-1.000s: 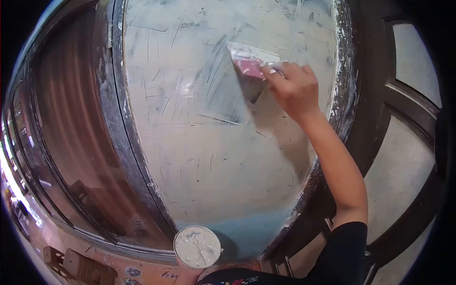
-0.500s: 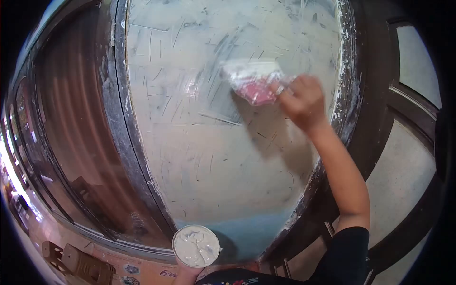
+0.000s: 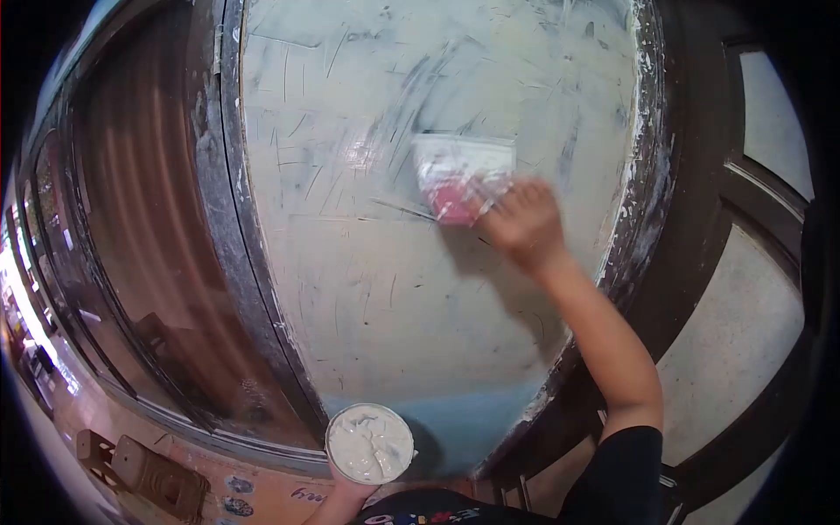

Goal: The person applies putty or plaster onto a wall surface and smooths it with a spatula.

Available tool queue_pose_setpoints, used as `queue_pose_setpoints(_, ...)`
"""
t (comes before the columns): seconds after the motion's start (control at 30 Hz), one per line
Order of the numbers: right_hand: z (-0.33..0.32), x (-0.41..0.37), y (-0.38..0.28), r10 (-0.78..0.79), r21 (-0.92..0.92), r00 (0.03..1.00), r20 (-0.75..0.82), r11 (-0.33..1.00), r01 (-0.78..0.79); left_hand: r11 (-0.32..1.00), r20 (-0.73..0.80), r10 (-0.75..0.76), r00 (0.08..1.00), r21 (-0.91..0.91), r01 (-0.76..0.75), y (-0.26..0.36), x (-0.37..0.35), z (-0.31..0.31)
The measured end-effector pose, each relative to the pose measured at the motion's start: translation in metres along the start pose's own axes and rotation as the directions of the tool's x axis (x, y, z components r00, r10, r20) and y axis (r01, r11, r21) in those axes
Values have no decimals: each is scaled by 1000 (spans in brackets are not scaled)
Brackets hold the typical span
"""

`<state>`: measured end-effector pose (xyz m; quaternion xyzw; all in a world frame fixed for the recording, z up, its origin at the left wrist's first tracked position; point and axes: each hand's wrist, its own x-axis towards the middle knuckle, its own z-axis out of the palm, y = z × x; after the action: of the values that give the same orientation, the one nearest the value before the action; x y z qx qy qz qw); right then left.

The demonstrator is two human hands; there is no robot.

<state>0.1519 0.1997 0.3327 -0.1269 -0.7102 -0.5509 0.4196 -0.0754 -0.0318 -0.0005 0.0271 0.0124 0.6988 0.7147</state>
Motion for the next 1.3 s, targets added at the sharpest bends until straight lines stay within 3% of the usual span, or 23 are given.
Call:
queue_pose_setpoints(0.07,6,-25,-38,-156,84,987,34,985,153,998,29,15,999,54,-16,1,2,3)
queue_pose_setpoints(0.1,6,-32,-53,-229,104,973,-26,967,231,994,54,30,998,102,-36,0,1,4)
queue_pose_setpoints(0.13,0,-32,-62,-211,155,976,-52,964,217,999,55,-10,998,-38,12,1,-3,9)
queue_pose_setpoints(0.2,-9,-19,-59,-201,216,976,-83,953,214,999,32,1,1000,-43,0,3,-3,6)
queue_pose_setpoints(0.27,-14,-2,-39,-53,47,989,-138,997,60,999,-8,10,1000,-46,-10,3,-7,0)
queue_pose_setpoints(0.3,-10,-1,-38,-52,56,989,-140,997,61,1000,-35,23,999,-6,-23,4,-8,-1)
queue_pose_setpoints(0.37,-2,-3,-37,42,-2,999,-34,999,-42,999,-64,39,997,31,-37,5,-9,-3)
queue_pose_setpoints(0.4,4,-18,-46,-63,55,996,68,997,59,998,-39,39,998,41,-37,5,-9,-1)
queue_pose_setpoints(0.43,7,-26,-59,-159,133,987,12,979,156,998,-9,40,999,52,-39,6,-8,2)
queue_pose_setpoints(0.57,-2,-12,-84,-206,293,972,-110,928,229,988,0,19,1000,-155,-18,15,-3,1)
queue_pose_setpoints(0.63,-6,12,-75,-170,426,985,-22,890,163,971,76,0,997,-239,19,18,-5,2)
queue_pose_setpoints(0.7,-3,48,-70,-101,517,994,-52,849,114,998,21,42,999,-56,-41,22,-1,-1)
queue_pose_setpoints(0.77,1,79,-68,88,601,988,129,785,-148,998,27,39,999,-51,-38,29,4,-7)
queue_pose_setpoints(0.83,9,106,-65,64,624,982,175,765,-161,998,11,56,998,28,-56,35,6,-5)
queue_pose_setpoints(0.9,21,131,-58,0,519,951,308,838,-168,997,5,73,997,15,-73,43,6,-12)
queue_pose_setpoints(0.97,30,157,-31,133,382,963,235,898,-217,995,79,34,996,-96,-26,53,5,-9)
queue_pose_setpoints(1.0,29,172,-15,261,391,944,203,862,-323,995,86,30,996,-94,-22,59,6,-11)
queue_pose_setpoints(1.03,22,185,0,384,405,907,175,811,-422,997,39,82,996,-1,-82,64,7,-15)
queue_pose_setpoints(1.1,6,204,17,419,431,898,135,791,-434,986,3,138,990,89,-138,76,8,-18)
queue_pose_setpoints(1.17,2,208,-3,388,488,902,187,761,-428,986,93,64,994,-160,-48,89,8,-17)
queue_pose_setpoints(1.23,11,205,-39,94,497,953,288,836,-233,990,94,76,993,-122,-64,98,7,-14)
queue_pose_setpoints(1.27,20,203,-45,-13,402,921,388,902,-157,994,95,88,992,-79,-80,103,7,-13)
queue_pose_setpoints(1.3,21,207,-43,-7,401,921,389,902,-162,994,93,85,992,-74,-79,107,6,-12)
